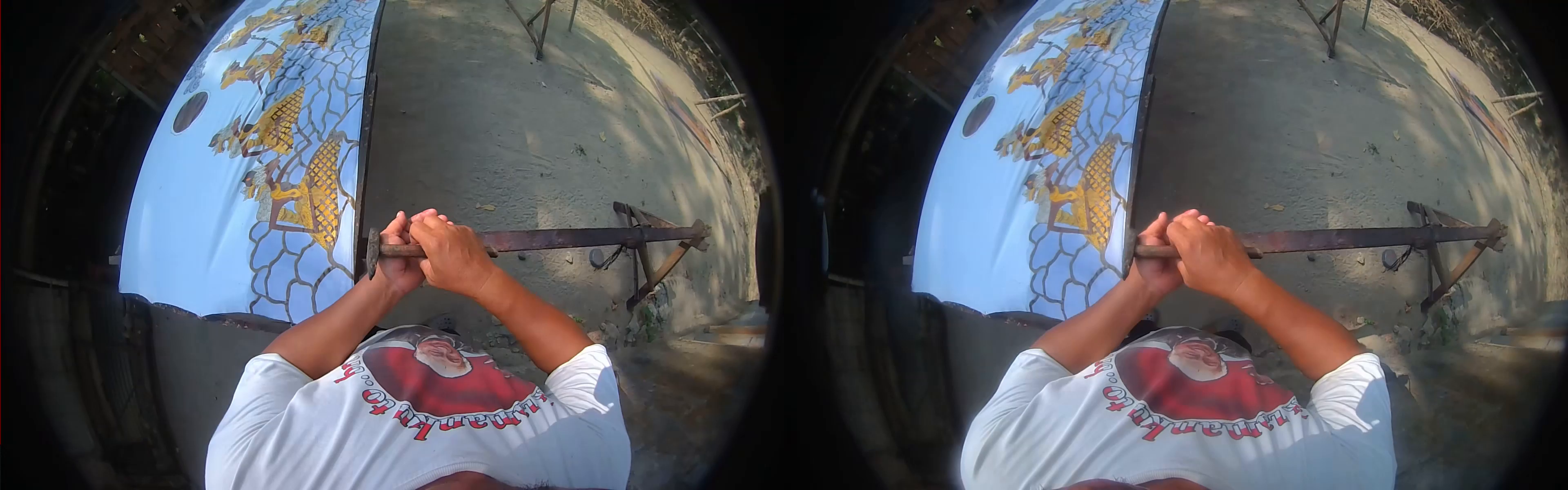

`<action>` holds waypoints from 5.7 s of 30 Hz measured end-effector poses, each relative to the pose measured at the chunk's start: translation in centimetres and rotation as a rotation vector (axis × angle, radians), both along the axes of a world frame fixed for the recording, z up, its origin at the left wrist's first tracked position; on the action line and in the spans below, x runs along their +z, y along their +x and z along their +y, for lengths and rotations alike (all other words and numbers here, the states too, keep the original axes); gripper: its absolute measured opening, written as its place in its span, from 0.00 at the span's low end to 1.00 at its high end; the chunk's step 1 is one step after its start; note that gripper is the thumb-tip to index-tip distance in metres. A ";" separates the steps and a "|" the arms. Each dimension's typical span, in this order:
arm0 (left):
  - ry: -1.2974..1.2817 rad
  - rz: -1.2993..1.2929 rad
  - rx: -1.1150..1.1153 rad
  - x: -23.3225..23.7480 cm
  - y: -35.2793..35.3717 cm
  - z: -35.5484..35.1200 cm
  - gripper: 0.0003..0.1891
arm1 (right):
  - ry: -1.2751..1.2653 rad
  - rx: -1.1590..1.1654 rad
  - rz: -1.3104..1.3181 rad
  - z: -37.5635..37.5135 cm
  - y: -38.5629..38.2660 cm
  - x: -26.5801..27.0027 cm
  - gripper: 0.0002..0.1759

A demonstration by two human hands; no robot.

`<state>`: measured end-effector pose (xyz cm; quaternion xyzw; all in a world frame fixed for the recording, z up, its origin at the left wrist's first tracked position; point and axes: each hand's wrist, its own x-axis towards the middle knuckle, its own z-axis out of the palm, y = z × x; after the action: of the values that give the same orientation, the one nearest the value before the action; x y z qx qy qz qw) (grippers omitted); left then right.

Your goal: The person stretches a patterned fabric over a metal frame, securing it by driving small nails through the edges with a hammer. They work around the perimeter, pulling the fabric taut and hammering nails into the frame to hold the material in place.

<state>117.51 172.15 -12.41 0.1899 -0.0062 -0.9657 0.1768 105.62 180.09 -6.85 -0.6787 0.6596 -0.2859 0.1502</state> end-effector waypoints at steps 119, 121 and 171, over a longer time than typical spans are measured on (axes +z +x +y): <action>0.011 -0.204 -0.669 -12.5 -150.3 102.4 0.28 | -0.011 -0.435 -0.471 108.8 -148.2 -10.4 0.11; 0.001 -0.258 -0.627 -12.4 -151.5 102.2 0.25 | 0.004 -0.441 -0.478 108.7 -149.6 -10.0 0.11; -0.228 -0.329 0.327 -14.7 -172.8 39.6 0.15 | 0.232 0.114 -1.062 28.7 -190.1 -19.9 0.08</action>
<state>-55.34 211.77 -27.15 0.3216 -0.1128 -0.8735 0.3477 -84.48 208.77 -26.77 -0.4548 0.4823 -0.5062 0.5517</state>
